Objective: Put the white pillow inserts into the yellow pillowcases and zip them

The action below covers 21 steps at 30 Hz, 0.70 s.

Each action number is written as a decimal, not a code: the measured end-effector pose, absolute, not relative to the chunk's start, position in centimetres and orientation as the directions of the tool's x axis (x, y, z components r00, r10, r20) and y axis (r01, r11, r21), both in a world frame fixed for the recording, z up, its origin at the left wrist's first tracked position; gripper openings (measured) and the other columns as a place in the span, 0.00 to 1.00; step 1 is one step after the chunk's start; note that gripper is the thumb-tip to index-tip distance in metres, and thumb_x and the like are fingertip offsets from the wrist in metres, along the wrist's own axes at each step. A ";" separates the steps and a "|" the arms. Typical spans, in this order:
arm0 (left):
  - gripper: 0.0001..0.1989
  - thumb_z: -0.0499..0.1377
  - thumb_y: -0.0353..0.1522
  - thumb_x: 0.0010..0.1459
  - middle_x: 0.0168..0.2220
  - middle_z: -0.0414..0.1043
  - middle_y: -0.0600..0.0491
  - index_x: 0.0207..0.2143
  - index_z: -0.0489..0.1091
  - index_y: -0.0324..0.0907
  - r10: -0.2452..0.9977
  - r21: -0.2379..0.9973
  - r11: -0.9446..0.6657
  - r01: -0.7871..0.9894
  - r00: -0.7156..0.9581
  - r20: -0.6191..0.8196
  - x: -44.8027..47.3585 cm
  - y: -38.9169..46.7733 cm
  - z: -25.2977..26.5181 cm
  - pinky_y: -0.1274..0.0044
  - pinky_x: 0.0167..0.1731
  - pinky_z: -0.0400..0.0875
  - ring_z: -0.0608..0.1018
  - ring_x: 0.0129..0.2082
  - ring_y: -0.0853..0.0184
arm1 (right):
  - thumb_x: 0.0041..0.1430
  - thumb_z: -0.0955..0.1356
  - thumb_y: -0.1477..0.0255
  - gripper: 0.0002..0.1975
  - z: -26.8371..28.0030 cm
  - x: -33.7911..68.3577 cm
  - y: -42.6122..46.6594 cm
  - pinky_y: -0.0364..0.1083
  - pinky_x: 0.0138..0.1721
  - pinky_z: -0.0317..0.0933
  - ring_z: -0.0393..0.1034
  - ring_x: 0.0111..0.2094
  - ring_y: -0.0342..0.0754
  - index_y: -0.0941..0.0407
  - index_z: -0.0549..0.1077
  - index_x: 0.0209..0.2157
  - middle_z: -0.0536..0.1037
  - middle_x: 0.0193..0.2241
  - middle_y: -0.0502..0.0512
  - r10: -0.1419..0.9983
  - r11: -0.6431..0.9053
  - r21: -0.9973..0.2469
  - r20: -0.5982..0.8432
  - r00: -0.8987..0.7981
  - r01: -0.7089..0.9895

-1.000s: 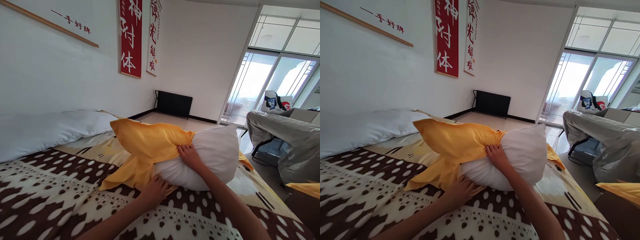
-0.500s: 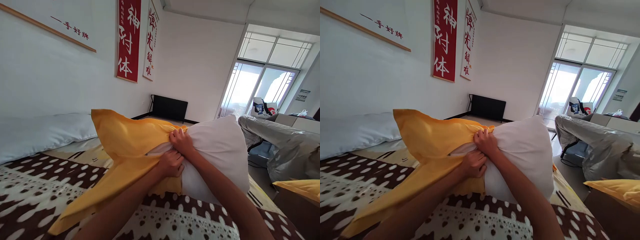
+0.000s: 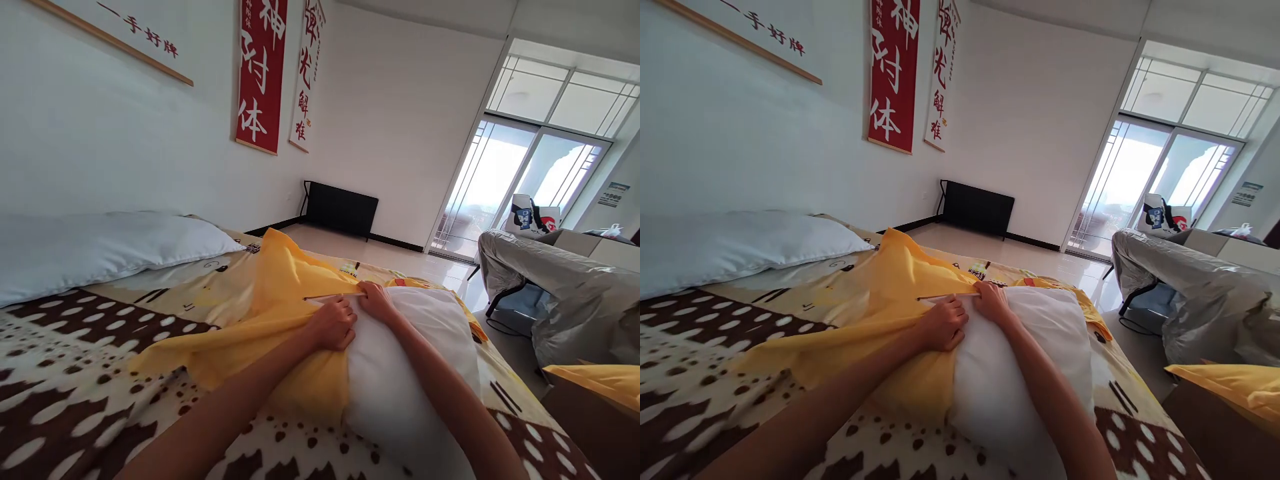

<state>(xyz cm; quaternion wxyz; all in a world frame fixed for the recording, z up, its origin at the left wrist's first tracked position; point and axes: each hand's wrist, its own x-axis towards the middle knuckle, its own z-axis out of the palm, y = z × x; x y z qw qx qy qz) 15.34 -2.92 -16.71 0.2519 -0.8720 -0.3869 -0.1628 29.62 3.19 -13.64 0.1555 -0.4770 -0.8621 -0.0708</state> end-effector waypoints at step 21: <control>0.15 0.54 0.42 0.52 0.39 0.73 0.47 0.39 0.63 0.42 0.948 0.910 0.310 -0.276 0.026 -0.316 13.0 -15.3 -31.3 0.81 0.23 0.62 0.74 0.28 0.70 | 0.58 0.64 0.67 0.25 -19.7 29.5 5.0 0.51 0.50 0.55 0.62 0.52 0.56 0.59 0.59 0.56 0.70 0.50 0.64 0.764 0.614 0.091 0.179 -0.619 0.784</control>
